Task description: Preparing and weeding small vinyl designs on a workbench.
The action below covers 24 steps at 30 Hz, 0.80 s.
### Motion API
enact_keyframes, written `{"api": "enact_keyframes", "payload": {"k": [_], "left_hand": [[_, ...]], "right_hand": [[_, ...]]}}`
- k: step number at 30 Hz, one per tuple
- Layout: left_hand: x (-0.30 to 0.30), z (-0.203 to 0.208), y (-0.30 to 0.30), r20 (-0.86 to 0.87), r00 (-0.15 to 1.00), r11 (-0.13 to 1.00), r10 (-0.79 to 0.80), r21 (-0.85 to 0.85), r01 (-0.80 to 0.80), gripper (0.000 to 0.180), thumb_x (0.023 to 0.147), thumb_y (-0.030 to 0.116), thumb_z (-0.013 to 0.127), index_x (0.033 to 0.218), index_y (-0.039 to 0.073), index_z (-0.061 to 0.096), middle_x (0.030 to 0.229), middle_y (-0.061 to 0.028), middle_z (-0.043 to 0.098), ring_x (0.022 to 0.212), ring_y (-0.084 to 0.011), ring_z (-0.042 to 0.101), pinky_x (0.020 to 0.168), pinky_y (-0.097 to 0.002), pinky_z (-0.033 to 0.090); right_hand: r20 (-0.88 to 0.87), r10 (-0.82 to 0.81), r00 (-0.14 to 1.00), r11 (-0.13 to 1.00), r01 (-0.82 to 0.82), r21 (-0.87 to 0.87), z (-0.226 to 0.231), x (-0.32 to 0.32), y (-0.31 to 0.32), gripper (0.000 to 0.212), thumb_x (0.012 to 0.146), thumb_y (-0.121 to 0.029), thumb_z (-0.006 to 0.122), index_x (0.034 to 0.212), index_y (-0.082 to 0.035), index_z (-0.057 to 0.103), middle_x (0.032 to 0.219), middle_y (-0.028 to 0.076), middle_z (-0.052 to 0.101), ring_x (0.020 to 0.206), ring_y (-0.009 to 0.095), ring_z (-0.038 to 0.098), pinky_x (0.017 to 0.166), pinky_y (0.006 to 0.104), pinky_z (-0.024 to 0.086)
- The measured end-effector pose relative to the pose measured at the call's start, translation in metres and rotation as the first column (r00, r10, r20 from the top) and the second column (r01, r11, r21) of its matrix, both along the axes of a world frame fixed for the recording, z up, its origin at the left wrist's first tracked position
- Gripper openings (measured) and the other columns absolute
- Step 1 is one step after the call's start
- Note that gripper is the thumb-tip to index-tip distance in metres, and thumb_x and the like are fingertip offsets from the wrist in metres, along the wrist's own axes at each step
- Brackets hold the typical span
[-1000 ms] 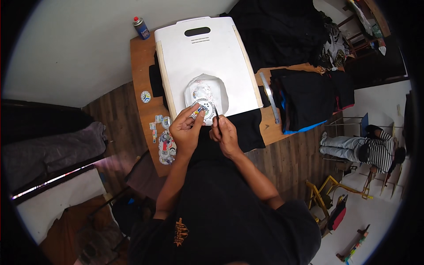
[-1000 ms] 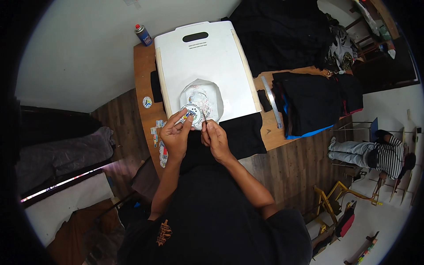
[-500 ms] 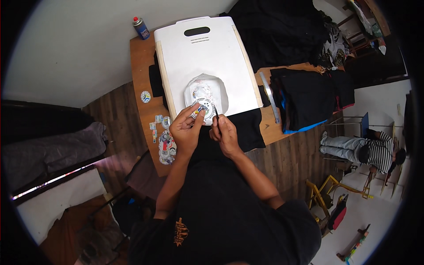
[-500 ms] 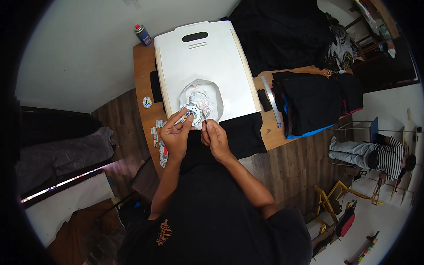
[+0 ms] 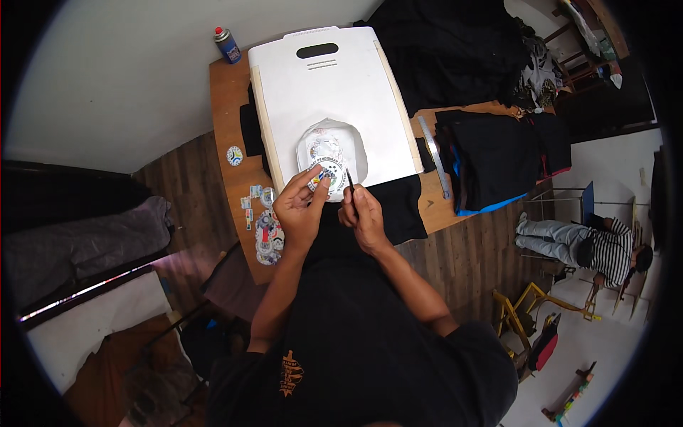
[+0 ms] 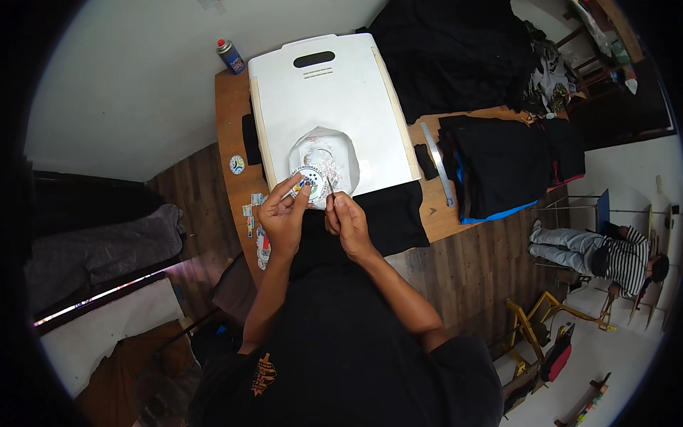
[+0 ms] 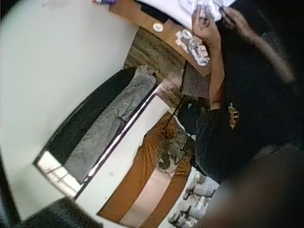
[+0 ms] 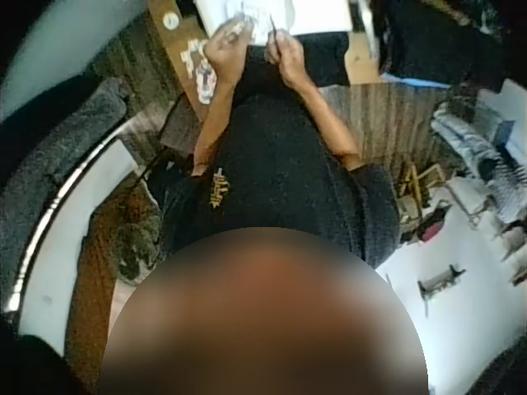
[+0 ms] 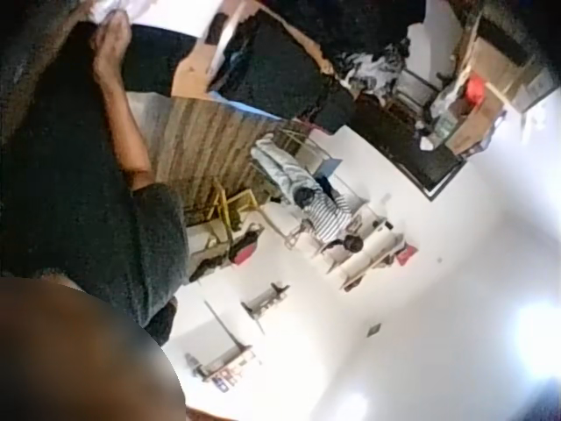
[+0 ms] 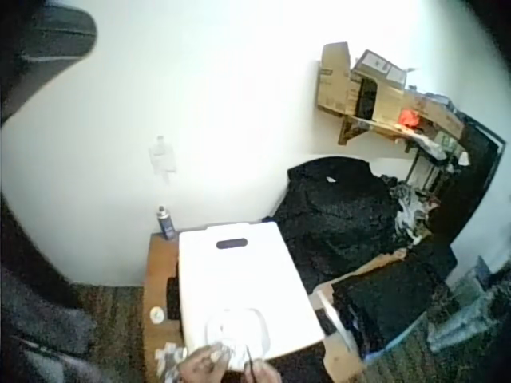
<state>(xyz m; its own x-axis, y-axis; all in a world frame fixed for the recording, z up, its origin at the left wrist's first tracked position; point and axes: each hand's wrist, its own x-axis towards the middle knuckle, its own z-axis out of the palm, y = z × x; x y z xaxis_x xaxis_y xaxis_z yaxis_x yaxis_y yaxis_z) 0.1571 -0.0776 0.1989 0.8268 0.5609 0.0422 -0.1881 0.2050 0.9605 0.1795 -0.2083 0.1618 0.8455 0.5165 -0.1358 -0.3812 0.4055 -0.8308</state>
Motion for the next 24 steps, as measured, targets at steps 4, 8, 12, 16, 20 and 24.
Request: {"api": "enact_keyframes", "payload": {"k": [4, 8, 12, 16, 20, 24], "left_hand": [[-0.001, -0.002, 0.001, 0.024, 1.000, 1.000, -0.012, -0.001, 0.012, 0.030, 0.088, -0.007, 0.067, 0.118, -0.009, 0.063, 0.112, -0.0167, 0.066, 0.086, -0.0151, 0.069, 0.069, -0.0236, 0.059], [-0.001, -0.001, 0.001, 0.013, 1.000, 1.000, -0.025, -0.017, 0.026, 0.030, 0.088, -0.007, 0.066, 0.119, -0.009, 0.063, 0.112, -0.0165, 0.066, 0.087, -0.0151, 0.068, 0.070, -0.0235, 0.059], [-0.002, -0.009, 0.002, 0.015, 1.000, 1.000, -0.026, -0.013, 0.026, 0.031, 0.089, -0.007, 0.067, 0.119, -0.009, 0.063, 0.111, -0.0159, 0.066, 0.088, -0.0145, 0.068, 0.071, -0.0233, 0.058], [-0.002, -0.014, 0.003, -0.002, 1.000, 0.999, -0.028, -0.019, 0.028, 0.031, 0.089, -0.006, 0.067, 0.119, -0.008, 0.063, 0.111, -0.0156, 0.066, 0.087, -0.0140, 0.068, 0.071, -0.0229, 0.058], [-0.002, -0.013, 0.002, -0.008, 1.000, 0.999, -0.027, -0.021, 0.026, 0.031, 0.089, -0.006, 0.066, 0.119, -0.008, 0.063, 0.111, -0.0154, 0.067, 0.087, -0.0138, 0.068, 0.071, -0.0229, 0.058], [-0.003, -0.013, 0.002, -0.004, 1.000, 1.000, -0.026, -0.013, 0.026, 0.030, 0.089, -0.007, 0.066, 0.119, -0.009, 0.063, 0.110, -0.0153, 0.067, 0.088, -0.0137, 0.068, 0.071, -0.0229, 0.058]], "right_hand": [[0.009, 0.005, 1.000, 1.000, -0.005, -0.005, 0.002, -0.001, 0.000, 0.034, 0.109, -0.032, 0.033, 0.093, -0.006, 0.049, 0.059, -0.005, 0.033, 0.049, 0.005, 0.029, 0.049, 0.0221, 0.029], [0.006, 0.009, 1.000, 1.000, -0.009, 0.002, -0.001, -0.001, 0.000, 0.034, 0.109, -0.032, 0.033, 0.093, -0.006, 0.050, 0.059, -0.005, 0.033, 0.049, 0.005, 0.029, 0.049, 0.0222, 0.029], [0.009, 0.008, 1.000, 1.000, -0.008, -0.004, 0.001, -0.001, 0.000, 0.034, 0.109, -0.032, 0.034, 0.093, -0.006, 0.050, 0.059, -0.005, 0.033, 0.049, 0.006, 0.029, 0.049, 0.0224, 0.029], [-0.004, 0.015, 1.000, 1.000, -0.015, 0.002, 0.002, -0.001, 0.000, 0.034, 0.109, -0.033, 0.034, 0.093, -0.006, 0.050, 0.058, -0.005, 0.033, 0.049, 0.006, 0.029, 0.049, 0.0224, 0.029], [0.009, 0.006, 1.000, 1.000, -0.006, -0.005, 0.000, -0.001, 0.000, 0.034, 0.109, -0.033, 0.034, 0.093, -0.007, 0.049, 0.058, -0.005, 0.033, 0.049, 0.006, 0.029, 0.049, 0.0225, 0.029], [0.010, 0.003, 1.000, 1.000, -0.003, -0.004, -0.002, -0.001, 0.000, 0.035, 0.109, -0.033, 0.034, 0.093, -0.007, 0.049, 0.058, -0.005, 0.033, 0.049, 0.006, 0.029, 0.049, 0.0224, 0.029]]}}
